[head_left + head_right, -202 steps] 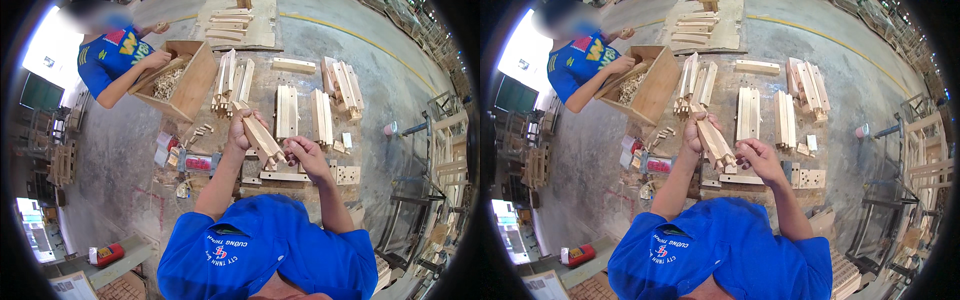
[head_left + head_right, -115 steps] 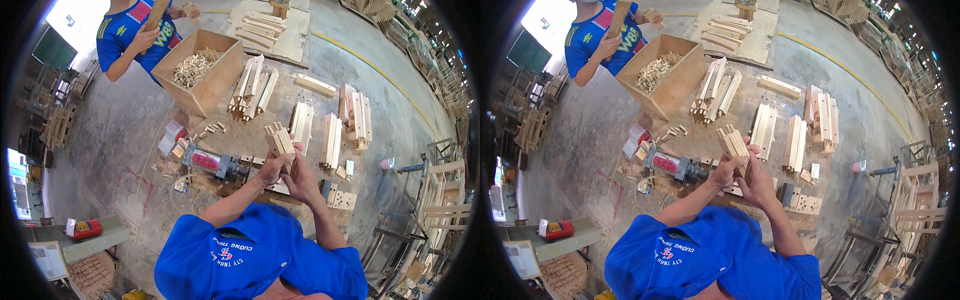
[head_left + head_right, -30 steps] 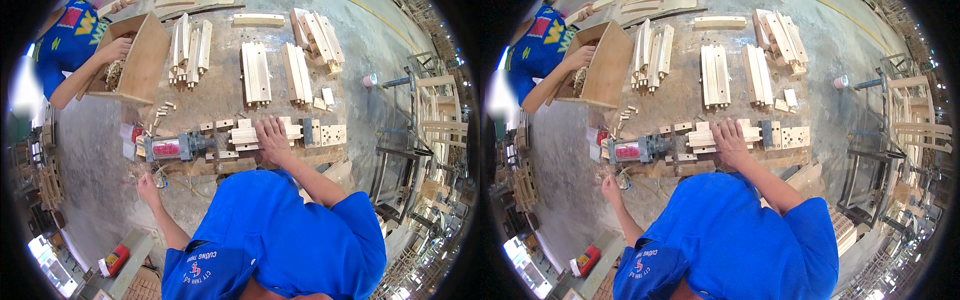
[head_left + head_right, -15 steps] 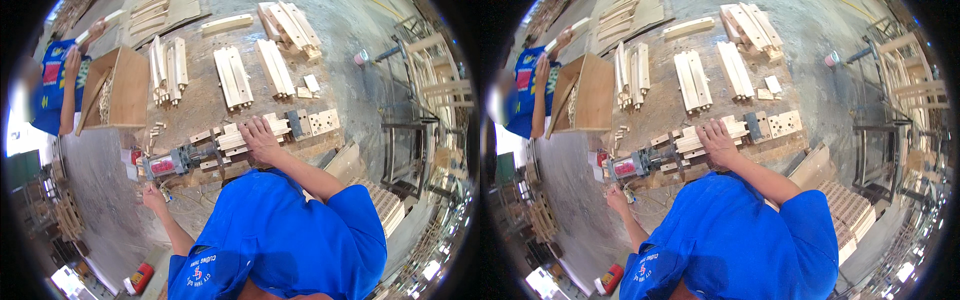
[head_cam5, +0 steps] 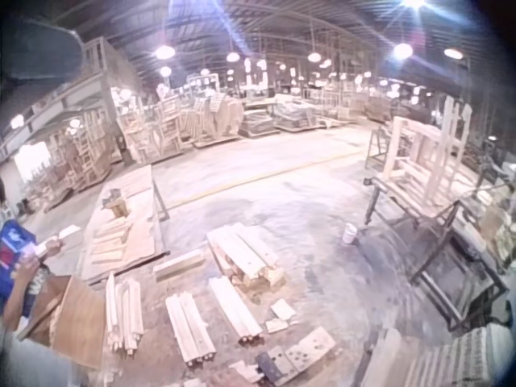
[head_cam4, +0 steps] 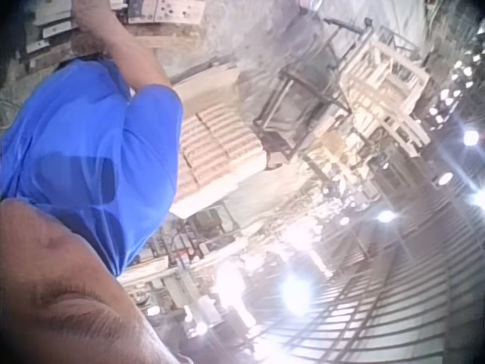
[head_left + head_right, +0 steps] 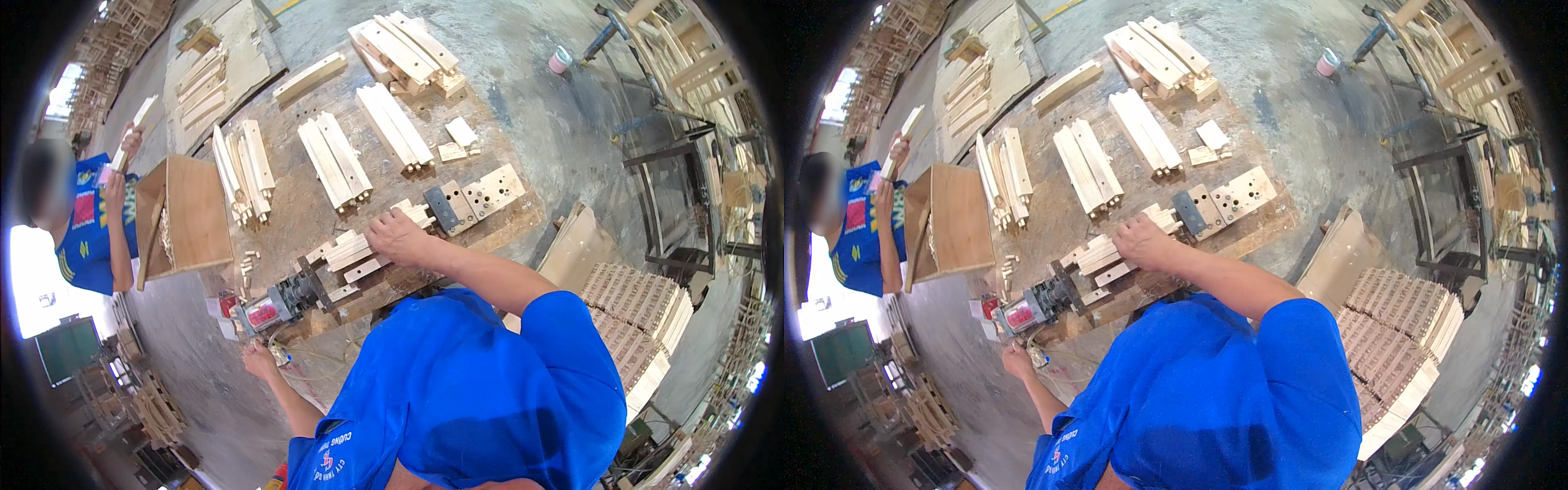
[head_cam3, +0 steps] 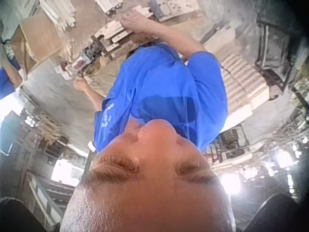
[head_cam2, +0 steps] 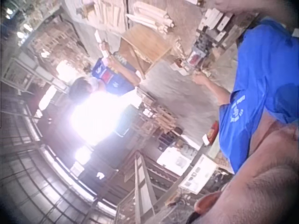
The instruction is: The person repeatedly picks up small wooden dowels and inserts them into pre-drilled holes in wooden slats, then places the assembled pieces into a stack. The task is performed one at a time in a repetitive cycle.
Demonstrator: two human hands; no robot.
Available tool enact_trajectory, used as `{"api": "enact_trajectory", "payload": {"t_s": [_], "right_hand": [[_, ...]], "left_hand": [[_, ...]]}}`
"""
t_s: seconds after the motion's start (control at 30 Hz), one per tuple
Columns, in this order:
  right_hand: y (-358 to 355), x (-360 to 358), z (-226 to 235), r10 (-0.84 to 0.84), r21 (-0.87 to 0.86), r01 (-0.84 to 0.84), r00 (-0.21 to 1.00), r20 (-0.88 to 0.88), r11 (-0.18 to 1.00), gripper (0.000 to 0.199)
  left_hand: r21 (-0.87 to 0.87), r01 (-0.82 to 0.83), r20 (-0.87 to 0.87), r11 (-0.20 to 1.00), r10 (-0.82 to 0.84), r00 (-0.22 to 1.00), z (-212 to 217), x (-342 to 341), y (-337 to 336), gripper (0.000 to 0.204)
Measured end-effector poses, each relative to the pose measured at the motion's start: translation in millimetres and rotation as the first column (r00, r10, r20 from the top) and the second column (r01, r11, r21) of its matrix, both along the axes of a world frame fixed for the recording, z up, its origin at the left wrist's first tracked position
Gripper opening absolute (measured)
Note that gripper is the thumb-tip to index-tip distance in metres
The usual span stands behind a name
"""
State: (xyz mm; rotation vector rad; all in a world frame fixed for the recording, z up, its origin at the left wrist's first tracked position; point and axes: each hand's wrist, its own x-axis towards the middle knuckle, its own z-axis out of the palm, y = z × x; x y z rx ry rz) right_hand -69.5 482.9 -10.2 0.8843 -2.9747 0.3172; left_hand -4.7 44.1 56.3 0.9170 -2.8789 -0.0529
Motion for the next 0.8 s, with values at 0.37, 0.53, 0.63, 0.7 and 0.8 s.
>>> {"api": "enact_trajectory", "payload": {"t_s": [0.37, 0.53, 0.63, 0.7, 0.8], "right_hand": [[-9, -4, 42, -0.103, -0.057, 0.094, 0.979, -0.175, 0.994, 0.032], [31, 0, 105, -0.183, -0.580, 0.446, 0.871, 0.455, 0.682, 0.034], [52, 20, 105, -0.042, -0.617, 0.753, 0.625, 0.779, -0.229, 0.039], [91, 38, 94, 0.114, -0.648, 0.674, 0.719, 0.685, -0.356, 0.041], [116, 64, 97, 0.117, -0.589, 0.546, 0.785, 0.609, -0.596, 0.046]], "left_hand": [[-0.054, 0.056, -0.002, 0.997, -0.057, 0.998, 5, 2, 2, 0.032], [0.021, 0.100, -0.090, 0.995, -0.097, 0.991, 0, 10, -11, 0.029], [0.043, 0.096, -0.119, 0.994, -0.090, 0.989, -4, 14, -20, 0.027], [0.033, 0.080, -0.072, 0.996, -0.078, 0.994, -4, 12, -23, 0.030], [0.132, 0.013, 0.047, 0.991, -0.019, 0.999, -1, 13, -34, 0.034]]}}
